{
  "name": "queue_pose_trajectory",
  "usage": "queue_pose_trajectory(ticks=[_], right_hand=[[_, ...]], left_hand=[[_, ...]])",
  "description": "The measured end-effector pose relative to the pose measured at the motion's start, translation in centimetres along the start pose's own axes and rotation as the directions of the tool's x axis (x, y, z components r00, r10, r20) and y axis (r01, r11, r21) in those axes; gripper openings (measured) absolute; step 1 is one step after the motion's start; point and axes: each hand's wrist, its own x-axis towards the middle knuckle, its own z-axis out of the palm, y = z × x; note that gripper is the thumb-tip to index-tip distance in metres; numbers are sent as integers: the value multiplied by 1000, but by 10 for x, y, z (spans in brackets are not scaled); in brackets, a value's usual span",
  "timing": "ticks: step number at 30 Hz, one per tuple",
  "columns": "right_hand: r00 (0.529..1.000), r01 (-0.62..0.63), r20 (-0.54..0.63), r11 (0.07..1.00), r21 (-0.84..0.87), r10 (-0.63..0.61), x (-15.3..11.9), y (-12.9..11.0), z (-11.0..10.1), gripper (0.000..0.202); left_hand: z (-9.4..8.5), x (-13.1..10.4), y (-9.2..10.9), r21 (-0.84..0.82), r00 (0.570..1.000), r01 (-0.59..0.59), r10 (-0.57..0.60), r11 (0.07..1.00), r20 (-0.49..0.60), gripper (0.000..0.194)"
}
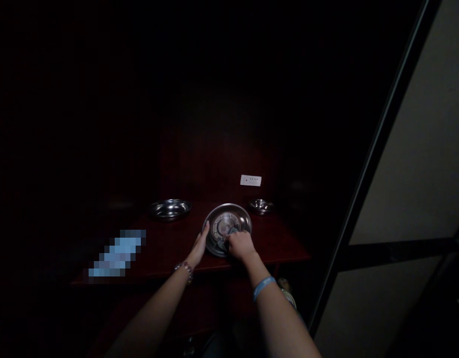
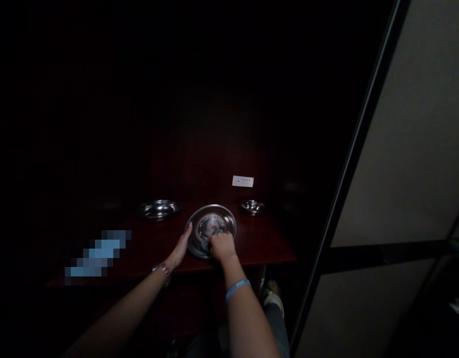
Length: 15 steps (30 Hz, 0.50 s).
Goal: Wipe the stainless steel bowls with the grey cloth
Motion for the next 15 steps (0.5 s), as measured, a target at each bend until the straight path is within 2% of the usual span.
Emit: queue_pose_trajectory(ticks=[8,12,15], right_hand=[[999,-37,-13,999,34,37,2,0,9,31],[992,-122,-33,993,4,122,5,0,13,29],[977,-200,-81,980,1,199,8,2,20,32]], left_hand=[[4,-6,8,41,999,-23,25,999,-46,73],[7,-12,14,107,997,-67,72,992,-43,68],[8,-16,18,123,998,-62,66,990,-21,65]])
